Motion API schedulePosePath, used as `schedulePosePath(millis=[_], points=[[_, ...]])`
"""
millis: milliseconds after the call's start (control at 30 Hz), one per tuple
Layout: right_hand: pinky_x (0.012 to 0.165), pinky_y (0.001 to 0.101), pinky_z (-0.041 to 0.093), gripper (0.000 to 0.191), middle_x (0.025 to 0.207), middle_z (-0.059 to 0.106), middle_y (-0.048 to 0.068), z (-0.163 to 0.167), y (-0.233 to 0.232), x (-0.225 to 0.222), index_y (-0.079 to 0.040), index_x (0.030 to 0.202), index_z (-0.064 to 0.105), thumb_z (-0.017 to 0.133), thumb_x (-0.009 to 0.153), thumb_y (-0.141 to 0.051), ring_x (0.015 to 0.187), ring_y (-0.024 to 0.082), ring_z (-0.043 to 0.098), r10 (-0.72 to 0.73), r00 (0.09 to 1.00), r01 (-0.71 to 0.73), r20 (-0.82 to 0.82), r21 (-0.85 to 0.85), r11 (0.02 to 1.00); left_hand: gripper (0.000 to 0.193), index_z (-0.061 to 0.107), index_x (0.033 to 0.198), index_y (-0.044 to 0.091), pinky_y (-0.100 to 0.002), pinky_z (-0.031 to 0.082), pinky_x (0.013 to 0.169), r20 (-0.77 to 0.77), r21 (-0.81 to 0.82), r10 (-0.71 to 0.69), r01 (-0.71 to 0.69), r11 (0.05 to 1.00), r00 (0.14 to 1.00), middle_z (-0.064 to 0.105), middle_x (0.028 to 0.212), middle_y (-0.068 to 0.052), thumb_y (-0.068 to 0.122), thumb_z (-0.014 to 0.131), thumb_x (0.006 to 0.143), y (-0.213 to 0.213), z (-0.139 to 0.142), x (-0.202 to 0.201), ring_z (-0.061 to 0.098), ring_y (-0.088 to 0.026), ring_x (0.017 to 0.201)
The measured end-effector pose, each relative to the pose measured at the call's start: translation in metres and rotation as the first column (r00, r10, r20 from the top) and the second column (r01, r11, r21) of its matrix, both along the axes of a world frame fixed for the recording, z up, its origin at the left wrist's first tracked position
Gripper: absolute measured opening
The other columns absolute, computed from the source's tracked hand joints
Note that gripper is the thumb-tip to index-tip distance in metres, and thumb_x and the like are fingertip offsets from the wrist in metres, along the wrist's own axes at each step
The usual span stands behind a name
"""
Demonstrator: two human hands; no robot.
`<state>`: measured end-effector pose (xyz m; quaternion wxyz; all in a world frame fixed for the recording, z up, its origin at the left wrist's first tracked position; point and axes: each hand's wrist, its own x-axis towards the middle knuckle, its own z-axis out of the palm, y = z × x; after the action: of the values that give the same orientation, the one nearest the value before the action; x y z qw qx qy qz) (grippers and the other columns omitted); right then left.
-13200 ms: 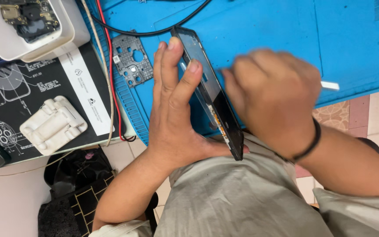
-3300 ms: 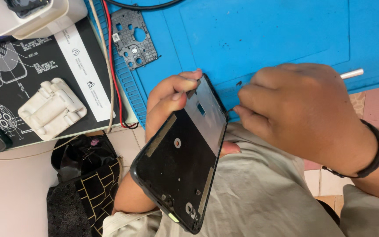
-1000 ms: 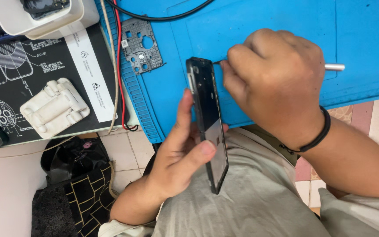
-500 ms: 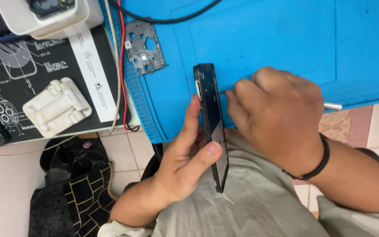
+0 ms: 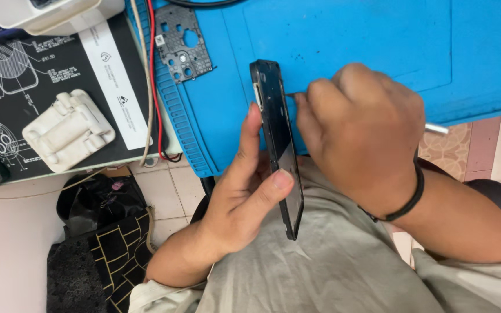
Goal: The person works on a disassembled smartphone back cover at a repair bench. They pry and scrape old adhesive from the cover's edges with a small tool, then brush dust and debris off the cover's inner surface, turning it over to clean different areas.
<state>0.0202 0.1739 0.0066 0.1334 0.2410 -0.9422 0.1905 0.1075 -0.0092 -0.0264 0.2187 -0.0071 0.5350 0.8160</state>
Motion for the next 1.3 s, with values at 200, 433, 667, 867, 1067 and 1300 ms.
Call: schedulePosePath(millis=[200,433,667,867,1067,1300], points=[[0.055,0.0426,0.039,0.024,0.075,0.047,0.008,-0.001,0.009,0.022,-0.011,0.079,0.062,0.084,0.086,-0.017,0.061,0.029,0.053,0.045,0.996,-0.042,0.079,-0.034,0.999,0.076,0.000,0.171,0.011,-0.030,0.042,0.116,-0.061,-0.038,0.014,-0.017,0.999,0.998,0.046,0.155,-0.007,0.015,0.054,0.117,0.000,0.002,-0.001,0.051,-0.012,0.126],[0.051,0.0418,0.040,0.016,0.073,0.051,0.008,0.008,0.010,0.041,-0.009,0.081,0.066,0.081,0.080,-0.014,0.058,0.029,0.054,0.073,0.992,-0.069,0.103,-0.044,0.997,0.080,-0.002,0.165,0.013,-0.032,0.043,0.116,0.009,-0.014,0.045,-0.045,0.999,0.999,0.044,0.154,-0.001,0.018,0.054,0.108,0.004,0.009,-0.005,0.053,-0.013,0.128],[0.053,0.0426,0.041,0.026,0.071,0.049,0.008,-0.007,0.020,0.060,-0.009,0.075,0.060,0.082,0.084,-0.017,0.059,0.029,0.055,0.012,0.992,-0.005,0.127,-0.052,0.999,0.087,-0.005,0.173,0.017,-0.032,0.044,0.091,0.059,-0.130,0.023,-0.015,0.991,0.998,0.061,0.130,-0.010,0.016,0.057,0.111,0.003,0.010,-0.003,0.053,-0.016,0.100],[0.054,0.0430,0.044,0.028,0.072,0.056,0.007,-0.001,0.038,0.083,-0.011,0.071,0.058,0.083,0.081,-0.019,0.062,0.029,0.059,0.066,0.964,-0.051,0.256,-0.064,0.997,0.084,-0.004,0.174,0.014,-0.033,0.049,0.112,-0.004,-0.068,0.037,-0.038,0.997,0.999,0.056,0.146,-0.007,0.017,0.055,0.115,0.004,0.010,-0.003,0.059,-0.015,0.121],[0.066,0.0396,0.047,0.022,0.083,0.060,0.009,-0.016,0.053,0.011,-0.007,0.085,0.062,0.082,0.093,-0.012,0.078,0.030,0.062,0.096,0.995,-0.090,0.036,-0.134,0.987,0.084,-0.005,0.172,0.013,-0.031,0.048,0.110,0.018,-0.083,0.062,-0.060,0.995,0.998,0.056,0.148,-0.008,0.017,0.053,0.112,0.008,0.013,-0.004,0.059,-0.014,0.119],[0.076,0.0400,0.048,0.020,0.089,0.063,0.006,-0.031,0.032,-0.053,-0.007,0.089,0.062,0.081,0.094,-0.007,0.085,0.029,0.063,0.293,0.953,-0.302,-0.073,-0.197,0.933,0.083,-0.005,0.172,0.013,-0.030,0.048,0.102,0.021,-0.124,0.034,-0.031,0.992,0.999,0.065,0.131,-0.013,0.019,0.052,0.112,0.006,0.013,-0.005,0.060,-0.013,0.108]])
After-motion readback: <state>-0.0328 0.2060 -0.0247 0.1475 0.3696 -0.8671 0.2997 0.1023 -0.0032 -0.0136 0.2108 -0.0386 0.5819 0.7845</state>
